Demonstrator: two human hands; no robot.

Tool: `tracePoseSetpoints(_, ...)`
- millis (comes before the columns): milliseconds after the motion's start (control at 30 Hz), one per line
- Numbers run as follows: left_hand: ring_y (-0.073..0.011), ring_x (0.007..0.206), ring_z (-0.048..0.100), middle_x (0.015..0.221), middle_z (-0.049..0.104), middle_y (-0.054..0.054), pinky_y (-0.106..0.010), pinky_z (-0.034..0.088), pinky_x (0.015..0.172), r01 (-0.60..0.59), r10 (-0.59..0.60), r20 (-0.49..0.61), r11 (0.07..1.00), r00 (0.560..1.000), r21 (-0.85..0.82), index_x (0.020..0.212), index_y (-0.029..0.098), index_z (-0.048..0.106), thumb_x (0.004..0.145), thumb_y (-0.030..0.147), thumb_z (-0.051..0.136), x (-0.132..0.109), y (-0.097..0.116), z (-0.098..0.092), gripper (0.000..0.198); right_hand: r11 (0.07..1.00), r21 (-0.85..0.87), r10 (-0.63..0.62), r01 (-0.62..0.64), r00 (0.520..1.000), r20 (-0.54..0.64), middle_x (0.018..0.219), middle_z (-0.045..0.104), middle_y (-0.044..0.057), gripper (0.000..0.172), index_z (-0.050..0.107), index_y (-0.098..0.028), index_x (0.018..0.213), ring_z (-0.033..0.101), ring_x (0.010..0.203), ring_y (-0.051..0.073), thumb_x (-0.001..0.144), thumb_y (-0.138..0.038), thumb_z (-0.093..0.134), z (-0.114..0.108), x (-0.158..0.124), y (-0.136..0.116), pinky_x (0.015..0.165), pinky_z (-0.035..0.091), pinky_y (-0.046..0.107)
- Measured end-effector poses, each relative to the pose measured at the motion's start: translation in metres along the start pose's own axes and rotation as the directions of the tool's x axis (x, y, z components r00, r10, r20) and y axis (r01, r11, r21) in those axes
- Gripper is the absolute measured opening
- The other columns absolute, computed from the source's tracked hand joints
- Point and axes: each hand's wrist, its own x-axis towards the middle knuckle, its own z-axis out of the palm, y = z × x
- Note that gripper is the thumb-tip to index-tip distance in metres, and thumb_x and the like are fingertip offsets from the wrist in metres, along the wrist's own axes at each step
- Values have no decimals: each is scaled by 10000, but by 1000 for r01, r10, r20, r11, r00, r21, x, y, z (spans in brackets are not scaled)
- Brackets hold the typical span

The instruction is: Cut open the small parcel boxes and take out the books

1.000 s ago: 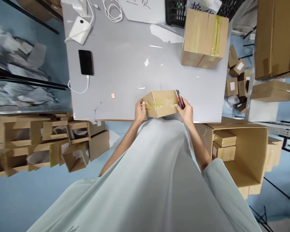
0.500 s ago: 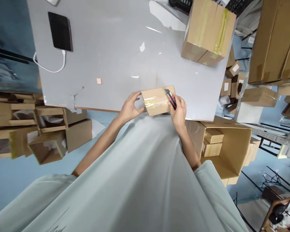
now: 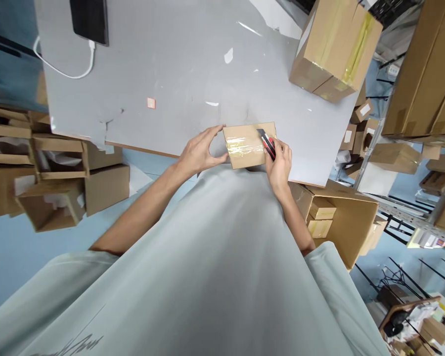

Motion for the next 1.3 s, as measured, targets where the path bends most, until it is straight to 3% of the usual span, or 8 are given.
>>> tracePoseSetpoints(233, -427, 1616, 510, 1695, 583, -117, -607, 417, 1394, -53, 53, -40, 999, 998, 1, 1657, 261, 552, 904, 546, 837, 19, 8, 29, 854, 998, -54, -42, 43, 999, 2, 1464, 659, 190, 525, 588, -286, 1624, 617, 1396, 371, 1167, -510, 459, -16, 23, 29, 1216, 521, 648)
tracePoseSetpoints(467, -423, 1594, 523, 1690, 579, -131, -594, 452, 1367, -25, 29, -99, 999, 995, 36, 1630, 241, 553, 941, 524, 782, 21, 13, 43, 780, 994, -92, -66, 65, 998, -13, 1509, 675, 193, 552, 589, -271, 1627, 644, 1429, 351, 1184, -550, 417, -21, 24, 29, 1220, 544, 618)
tracePoseSetpoints(633, -390, 1553, 576, 1684, 595, -135, -554, 503, 1324, -82, 95, -120, 991, 988, 108, 1662, 247, 510, 963, 472, 744, 14, 15, 44, 771, 992, -127, 16, -18, 1000, -18, 1551, 699, 193, 620, 532, -263, 1692, 683, 1450, 365, 1174, -589, 434, -36, 8, 4, 1187, 586, 569)
tracePoseSetpoints(733, -364, 1509, 625, 1675, 605, -138, -523, 546, 1285, -95, 114, -136, 986, 984, 138, 1684, 256, 479, 972, 447, 720, 12, 14, 45, 775, 994, -90, 80, -68, 986, 143, 1505, 757, 168, 667, 489, -251, 1719, 762, 1341, 367, 1148, -598, 490, -42, -5, -21, 1095, 644, 531)
tracePoseSetpoints(900, -349, 1480, 658, 1652, 624, -136, -496, 579, 1250, -103, 124, -137, 983, 983, 151, 1699, 262, 466, 946, 401, 726, 11, 13, 45, 809, 1000, 15, -30, 27, 931, 363, 1623, 700, 102, 653, 450, -273, 1751, 760, 1361, 315, 1121, -424, 534, -36, -20, -62, 1108, 647, 469)
tracePoseSetpoints(1000, -343, 1464, 673, 1652, 627, -134, -484, 592, 1237, -96, 117, -141, 984, 983, 150, 1688, 258, 483, 933, 391, 724, 12, 14, 45, 803, 995, -91, -2, 43, 913, 409, 1632, 691, 108, 652, 427, -271, 1778, 753, 1357, 316, 1134, -352, 493, -37, -22, -78, 1112, 636, 462)
tracePoseSetpoints(1133, -333, 1429, 698, 1640, 642, -132, -468, 603, 1223, -74, 97, -148, 986, 984, 152, 1673, 253, 491, 928, 385, 716, 13, 16, 46, 789, 961, -274, 106, 33, 874, 475, 1503, 764, 116, 655, 389, -299, 1807, 790, 1207, 320, 1158, -345, 460, -45, -19, -93, 1031, 648, 452)
tracePoseSetpoints(1300, -332, 1405, 715, 1634, 641, -138, -456, 606, 1206, -93, 113, -133, 985, 985, 142, 1672, 249, 486, 921, 353, 711, 13, 16, 45, 791, 926, -376, 176, 33, 844, 507, 1472, 765, 115, 670, 331, -325, 1830, 783, 1159, 312, 1168, -342, 427, -48, -14, -108, 1001, 640, 441)
